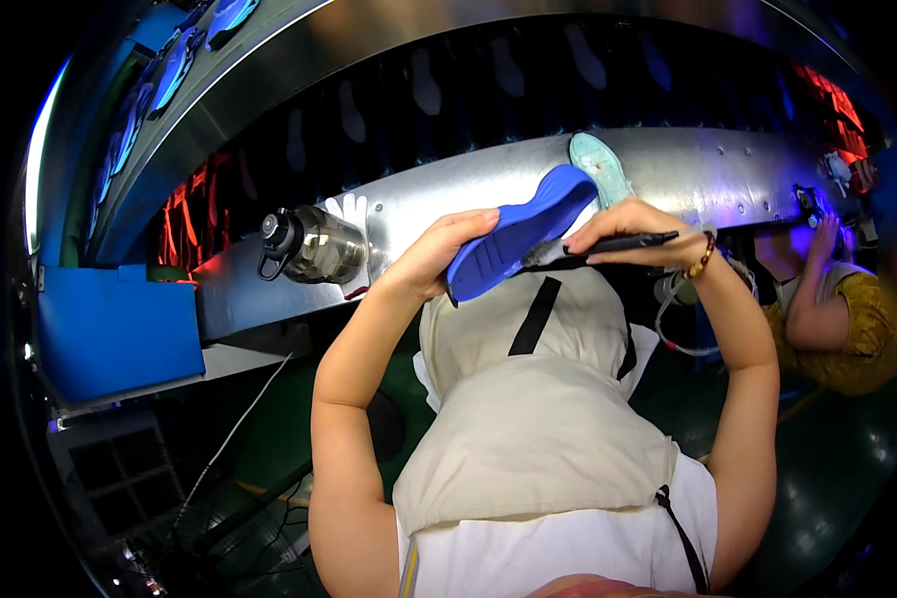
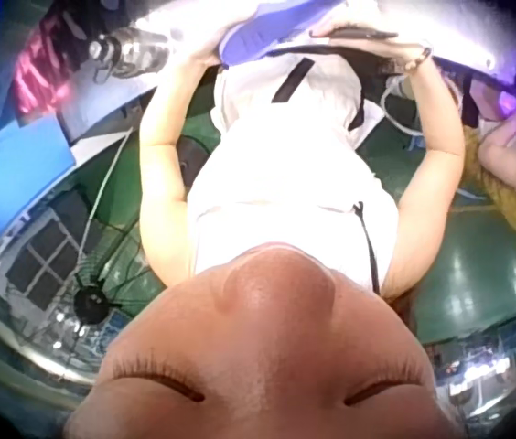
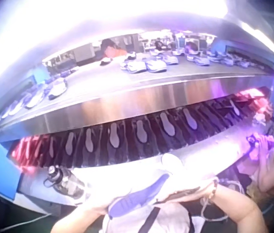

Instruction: The person picks up blue shoe soles from a conveyor belt and wipes the interior surface with a handheld cleaning tool before placing them back on the belt.

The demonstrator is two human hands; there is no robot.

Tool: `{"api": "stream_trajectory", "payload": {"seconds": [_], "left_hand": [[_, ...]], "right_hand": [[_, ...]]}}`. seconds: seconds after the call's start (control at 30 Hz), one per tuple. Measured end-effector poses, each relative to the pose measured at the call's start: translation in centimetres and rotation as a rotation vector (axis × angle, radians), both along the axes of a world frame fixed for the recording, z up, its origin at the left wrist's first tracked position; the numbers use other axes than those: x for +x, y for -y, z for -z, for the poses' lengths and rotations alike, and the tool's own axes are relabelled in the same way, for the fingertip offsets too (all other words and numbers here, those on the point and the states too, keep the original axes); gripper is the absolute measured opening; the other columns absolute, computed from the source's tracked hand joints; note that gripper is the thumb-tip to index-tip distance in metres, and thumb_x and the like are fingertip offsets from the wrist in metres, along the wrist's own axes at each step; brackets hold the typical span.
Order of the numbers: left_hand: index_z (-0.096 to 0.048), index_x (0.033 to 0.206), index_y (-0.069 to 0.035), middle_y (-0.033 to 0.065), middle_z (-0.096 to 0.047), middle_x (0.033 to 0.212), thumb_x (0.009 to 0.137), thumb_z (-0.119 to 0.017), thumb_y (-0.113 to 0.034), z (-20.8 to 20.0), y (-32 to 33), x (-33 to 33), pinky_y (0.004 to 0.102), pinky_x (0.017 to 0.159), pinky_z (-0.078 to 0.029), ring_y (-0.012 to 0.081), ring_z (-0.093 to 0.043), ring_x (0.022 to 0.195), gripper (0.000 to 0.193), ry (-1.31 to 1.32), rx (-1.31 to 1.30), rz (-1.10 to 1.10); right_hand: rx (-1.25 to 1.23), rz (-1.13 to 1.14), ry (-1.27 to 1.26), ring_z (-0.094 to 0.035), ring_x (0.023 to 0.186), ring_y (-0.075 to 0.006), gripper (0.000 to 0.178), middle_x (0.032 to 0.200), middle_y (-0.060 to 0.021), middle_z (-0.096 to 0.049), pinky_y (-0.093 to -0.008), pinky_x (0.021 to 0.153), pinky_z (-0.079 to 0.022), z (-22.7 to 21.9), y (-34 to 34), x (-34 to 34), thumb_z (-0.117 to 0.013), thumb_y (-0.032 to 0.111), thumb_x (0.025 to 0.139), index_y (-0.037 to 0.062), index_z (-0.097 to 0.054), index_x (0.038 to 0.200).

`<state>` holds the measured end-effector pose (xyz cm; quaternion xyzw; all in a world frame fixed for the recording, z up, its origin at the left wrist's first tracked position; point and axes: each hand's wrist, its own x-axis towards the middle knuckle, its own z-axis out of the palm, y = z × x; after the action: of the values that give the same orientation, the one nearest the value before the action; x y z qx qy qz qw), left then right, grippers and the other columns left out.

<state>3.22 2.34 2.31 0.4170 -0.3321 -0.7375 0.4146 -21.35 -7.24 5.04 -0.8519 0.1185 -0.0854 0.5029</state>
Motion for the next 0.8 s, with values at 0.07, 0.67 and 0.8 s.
{"api": "stream_trajectory", "payload": {"seconds": [0.07,0.67,0.8], "left_hand": [[-0.047,0.115,0.006,0.0170,-0.058,0.101,0.087,-0.048,-0.029,0.2,-0.2,0.3,0.0310,0.072,-0.052,0.0207,-0.062,0.082,0.045,-0.026,0.063,-0.091],[-0.051,0.100,0.003,0.0114,-0.056,0.092,0.089,-0.040,-0.025,2.3,1.6,-3.6,0.0246,0.070,-0.043,0.0150,-0.054,0.080,0.033,-0.066,-0.173,-0.180],[-0.051,0.103,0.003,0.0093,-0.056,0.091,0.089,-0.042,-0.026,2.9,1.8,-3.4,0.0230,0.067,-0.042,0.0127,-0.053,0.079,0.034,-0.068,-0.183,-0.188]], "right_hand": [[-0.071,0.021,-0.106,-0.062,0.083,-0.0187,0.021,0.089,-0.0104,-0.065,-0.0268,0.075,-0.048,-0.1,-0.6,-0.4,-0.067,0.009,0.071,0.0013,-0.064,0.090],[0.364,0.637,0.118,-0.055,0.044,-0.0111,0.025,0.057,-0.0063,-0.055,-0.0198,0.041,-0.043,1.1,-1.6,6.8,-0.056,0.018,0.080,-0.0028,-0.056,0.066],[0.405,0.659,0.151,-0.054,0.041,-0.0115,0.027,0.055,-0.0063,-0.054,-0.0195,0.039,-0.043,2.1,-1.2,7.1,-0.056,0.019,0.080,-0.0023,-0.054,0.064]]}}
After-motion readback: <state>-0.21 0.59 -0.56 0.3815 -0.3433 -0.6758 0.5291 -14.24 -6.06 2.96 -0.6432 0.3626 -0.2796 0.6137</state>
